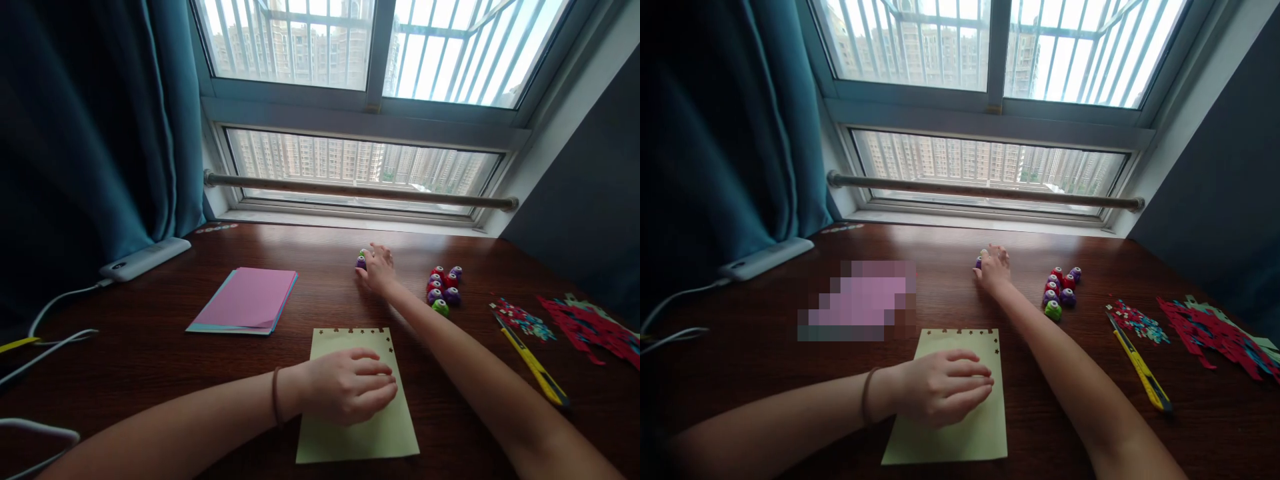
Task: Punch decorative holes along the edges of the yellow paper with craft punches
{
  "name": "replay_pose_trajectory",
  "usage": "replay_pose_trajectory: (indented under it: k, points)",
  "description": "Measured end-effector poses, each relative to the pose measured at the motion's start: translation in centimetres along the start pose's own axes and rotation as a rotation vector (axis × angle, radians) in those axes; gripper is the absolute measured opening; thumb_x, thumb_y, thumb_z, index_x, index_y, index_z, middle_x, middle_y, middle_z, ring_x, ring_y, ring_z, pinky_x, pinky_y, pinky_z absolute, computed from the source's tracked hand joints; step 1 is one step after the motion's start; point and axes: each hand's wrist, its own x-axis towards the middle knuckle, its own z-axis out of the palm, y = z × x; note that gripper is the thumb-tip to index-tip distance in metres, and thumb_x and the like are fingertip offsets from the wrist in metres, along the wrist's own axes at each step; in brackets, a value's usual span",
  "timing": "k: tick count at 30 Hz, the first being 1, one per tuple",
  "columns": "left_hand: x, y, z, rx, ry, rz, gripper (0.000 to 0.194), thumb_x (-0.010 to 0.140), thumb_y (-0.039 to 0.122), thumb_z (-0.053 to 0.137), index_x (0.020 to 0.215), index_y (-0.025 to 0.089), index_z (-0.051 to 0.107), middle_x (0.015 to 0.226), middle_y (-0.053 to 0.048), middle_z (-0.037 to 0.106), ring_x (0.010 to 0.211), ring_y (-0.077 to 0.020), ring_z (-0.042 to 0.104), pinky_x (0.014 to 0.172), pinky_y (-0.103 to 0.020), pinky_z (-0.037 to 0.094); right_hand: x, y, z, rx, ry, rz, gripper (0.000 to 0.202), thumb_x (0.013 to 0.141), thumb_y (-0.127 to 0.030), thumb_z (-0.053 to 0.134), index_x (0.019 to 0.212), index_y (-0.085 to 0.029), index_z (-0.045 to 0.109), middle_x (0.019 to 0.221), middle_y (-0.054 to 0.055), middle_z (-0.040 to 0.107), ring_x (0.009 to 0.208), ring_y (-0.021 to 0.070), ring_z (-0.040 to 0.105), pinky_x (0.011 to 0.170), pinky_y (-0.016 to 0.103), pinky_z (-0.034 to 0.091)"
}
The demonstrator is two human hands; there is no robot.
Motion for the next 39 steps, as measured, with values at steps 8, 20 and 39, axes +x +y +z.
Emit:
replay_pose_trajectory:
  k: [8,20,39]
  points:
    - [-0.1,0.3,-0.3,0.116,-0.060,-0.360,0.024,0.088,0.021,0.040,0.105,0.010,0.052,0.084,-0.010,0.061,0.082,-0.0207,0.059,0.072,-0.034,0.047,1.0,0.1,2.0,0.015,0.059,-0.067,0.027,0.072,-0.030,0.070,0.092,-0.014,0.063,0.127,0.015,0.043,0.121,0.0343,0.027,0.099,0.045,0.023]
    - [0.1,0.5,-2.3,-0.208,-0.492,-0.828,0.105,0.071,0.078,0.046,0.140,0.004,0.022,0.146,-0.018,0.011,0.135,-0.0319,0.010,0.110,-0.046,0.016,-5.5,1.5,-3.5,0.481,0.142,-0.107,0.033,0.083,-0.022,0.059,0.113,-0.015,0.048,0.107,0.009,0.060,0.093,0.0177,0.059,0.085,0.030,0.048]
    - [-0.2,0.0,-0.6,-0.200,-0.404,-0.930,0.097,0.075,0.067,0.055,0.141,0.006,0.019,0.148,-0.014,0.008,0.135,-0.0273,0.015,0.110,-0.039,0.022,-15.0,5.0,-8.5,0.930,-0.256,0.268,0.028,0.072,-0.024,0.068,0.099,-0.017,0.064,0.086,0.003,0.068,0.074,0.0163,0.063,0.070,0.028,0.051]
